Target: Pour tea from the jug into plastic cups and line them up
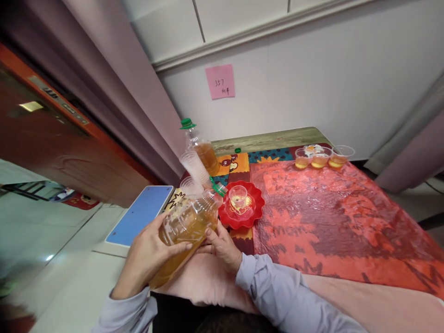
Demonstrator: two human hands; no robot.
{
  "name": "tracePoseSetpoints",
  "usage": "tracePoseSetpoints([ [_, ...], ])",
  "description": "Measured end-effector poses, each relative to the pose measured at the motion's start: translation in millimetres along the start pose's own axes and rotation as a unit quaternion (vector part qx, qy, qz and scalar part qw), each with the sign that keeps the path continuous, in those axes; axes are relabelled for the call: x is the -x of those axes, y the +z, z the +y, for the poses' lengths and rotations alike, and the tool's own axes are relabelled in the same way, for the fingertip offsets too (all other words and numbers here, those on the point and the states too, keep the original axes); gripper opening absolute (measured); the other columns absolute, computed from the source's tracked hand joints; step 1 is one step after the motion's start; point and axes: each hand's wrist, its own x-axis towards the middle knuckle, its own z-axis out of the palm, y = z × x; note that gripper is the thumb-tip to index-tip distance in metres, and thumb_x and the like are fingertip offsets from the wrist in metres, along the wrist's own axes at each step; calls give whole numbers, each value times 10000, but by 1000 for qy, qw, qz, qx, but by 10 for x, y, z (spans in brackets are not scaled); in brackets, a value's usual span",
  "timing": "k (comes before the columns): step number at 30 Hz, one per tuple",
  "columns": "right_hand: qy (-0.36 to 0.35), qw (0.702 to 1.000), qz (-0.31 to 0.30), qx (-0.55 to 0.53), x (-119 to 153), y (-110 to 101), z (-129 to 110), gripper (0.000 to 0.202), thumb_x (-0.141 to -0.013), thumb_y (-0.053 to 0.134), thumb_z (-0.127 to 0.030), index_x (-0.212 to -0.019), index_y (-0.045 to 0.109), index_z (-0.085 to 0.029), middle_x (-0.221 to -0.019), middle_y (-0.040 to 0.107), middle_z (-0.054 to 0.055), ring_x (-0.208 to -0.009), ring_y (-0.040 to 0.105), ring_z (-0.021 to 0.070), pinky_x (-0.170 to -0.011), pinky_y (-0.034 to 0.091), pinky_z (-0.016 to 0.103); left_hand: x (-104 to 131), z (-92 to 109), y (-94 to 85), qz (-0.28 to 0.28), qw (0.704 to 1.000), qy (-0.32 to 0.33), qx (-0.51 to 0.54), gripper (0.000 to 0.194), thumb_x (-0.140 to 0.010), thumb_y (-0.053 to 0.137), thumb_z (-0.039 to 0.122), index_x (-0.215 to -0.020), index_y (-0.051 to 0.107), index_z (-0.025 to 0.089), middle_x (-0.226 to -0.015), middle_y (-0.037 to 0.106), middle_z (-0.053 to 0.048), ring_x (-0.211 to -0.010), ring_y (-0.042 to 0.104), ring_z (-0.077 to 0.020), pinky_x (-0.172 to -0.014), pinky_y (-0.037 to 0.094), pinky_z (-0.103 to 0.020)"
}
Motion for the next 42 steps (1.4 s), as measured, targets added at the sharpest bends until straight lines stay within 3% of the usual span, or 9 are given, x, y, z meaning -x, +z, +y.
tracePoseSetpoints([
  [9, -20, 1000, 7, -22, -8, 36, -54, 728, -875, 778, -691, -1430, 496, -311, -1350, 727, 94, -1054, 788, 265, -911, 641, 475, -103, 155, -77, -28, 999, 3, -44, 872, -582, 914, 572, -1342, 656, 234, -1296, 778, -120, -1148, 744, -390, -949, 568, -485],
  [15, -22, 1000, 10, -20, -14, 30, -55, 689, -883, 755, -714, -1380, 529, -294, -1283, 757, 96, -1034, 794, 266, -889, 648, 468, -137, 230, -86, -15, 998, 14, -62, 811, -586, 904, 519, -1319, 685, 248, -1271, 792, -117, -1109, 757, -382, -913, 574, -458],
  [19, -17, 999, 18, -24, -12, 29, -55, 726, -880, 749, -727, -1420, 502, -309, -1340, 738, 101, -1057, 789, 273, -907, 641, 491, -157, 258, -103, -25, 998, 28, -57, 808, -609, 895, 487, -1359, 675, 284, -1251, 803, -85, -1076, 769, -360, -869, 571, -417],
  [42, -14, 999, 13, -45, -17, 59, -91, 718, -892, 744, -714, -1424, 511, -291, -1305, 750, 107, -1060, 787, 273, -928, 648, 513, -202, 301, -116, -40, 997, 24, -69, 894, -615, 914, 458, -1447, 632, 295, -1267, 797, -93, -1092, 770, -375, -928, 588, -447],
])
